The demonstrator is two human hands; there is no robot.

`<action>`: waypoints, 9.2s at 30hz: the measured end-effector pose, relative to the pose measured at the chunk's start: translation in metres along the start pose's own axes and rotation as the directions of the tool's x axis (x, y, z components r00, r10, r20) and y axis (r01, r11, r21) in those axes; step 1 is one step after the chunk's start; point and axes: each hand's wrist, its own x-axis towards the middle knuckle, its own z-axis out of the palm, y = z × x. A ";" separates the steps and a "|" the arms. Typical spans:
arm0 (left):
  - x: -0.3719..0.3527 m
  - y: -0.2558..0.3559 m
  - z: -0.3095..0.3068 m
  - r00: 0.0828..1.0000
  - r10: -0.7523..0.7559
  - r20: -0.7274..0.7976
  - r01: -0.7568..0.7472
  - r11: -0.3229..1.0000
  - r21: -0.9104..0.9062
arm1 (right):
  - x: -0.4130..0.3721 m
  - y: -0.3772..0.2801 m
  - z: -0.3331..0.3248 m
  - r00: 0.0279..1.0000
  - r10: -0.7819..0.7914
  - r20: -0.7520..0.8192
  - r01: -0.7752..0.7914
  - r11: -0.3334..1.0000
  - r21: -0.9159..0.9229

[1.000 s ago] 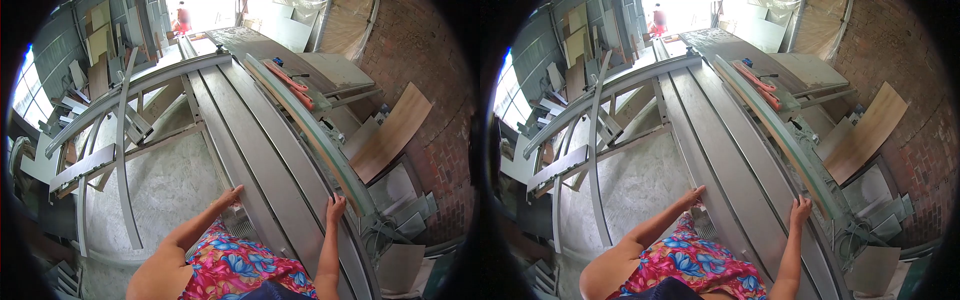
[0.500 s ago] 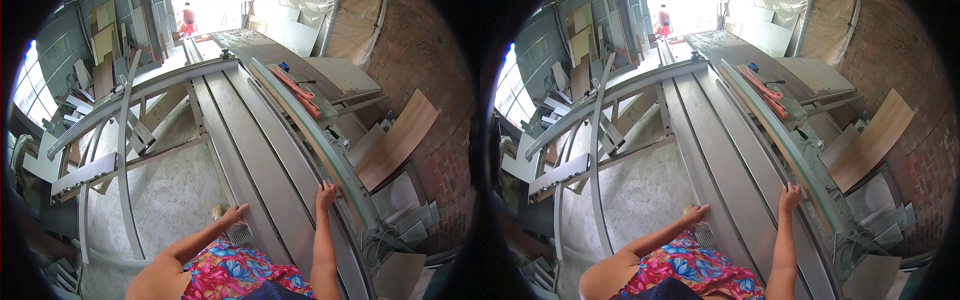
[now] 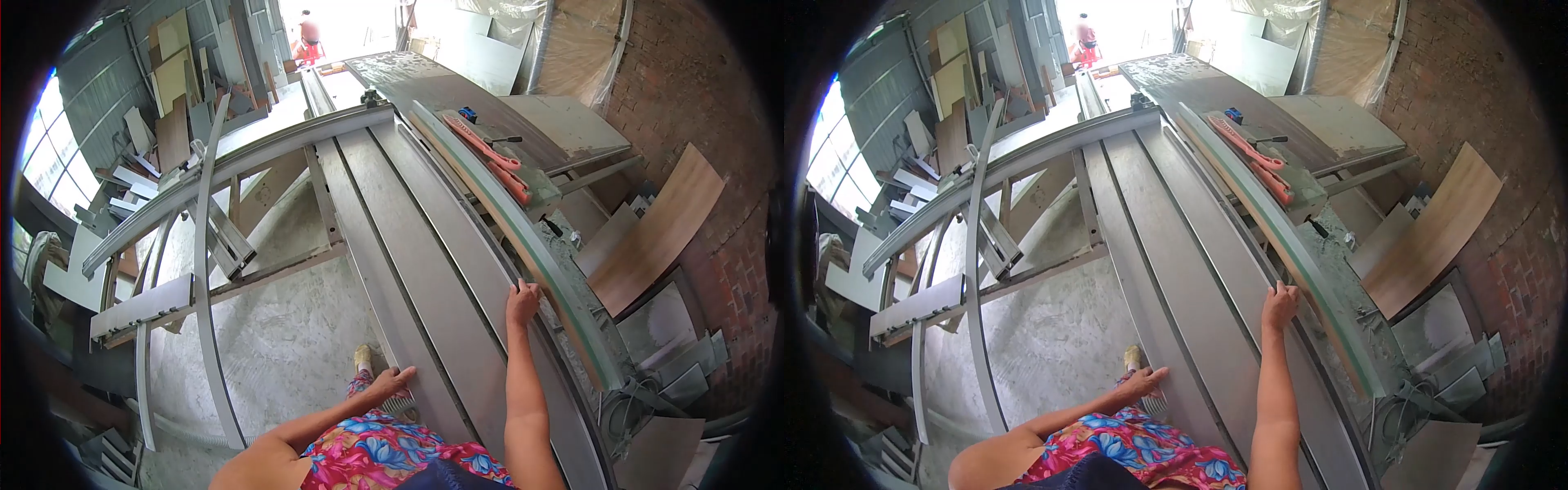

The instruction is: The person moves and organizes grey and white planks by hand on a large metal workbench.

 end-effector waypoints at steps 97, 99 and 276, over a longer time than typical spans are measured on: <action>0.089 0.177 0.196 0.642 0.593 0.487 -0.549 -0.088 0.831 | -0.348 0.335 -0.345 0.847 0.504 -0.167 -0.531 0.808 -0.256; 0.095 0.179 0.195 0.647 0.595 0.477 -0.540 -0.085 0.838 | -0.342 0.328 -0.344 0.843 0.513 -0.162 -0.537 0.813 -0.226; 0.223 0.241 -0.240 0.493 0.199 -0.847 0.005 0.973 0.232 | 0.084 -0.085 0.035 0.966 0.249 -0.072 -0.259 0.940 -0.220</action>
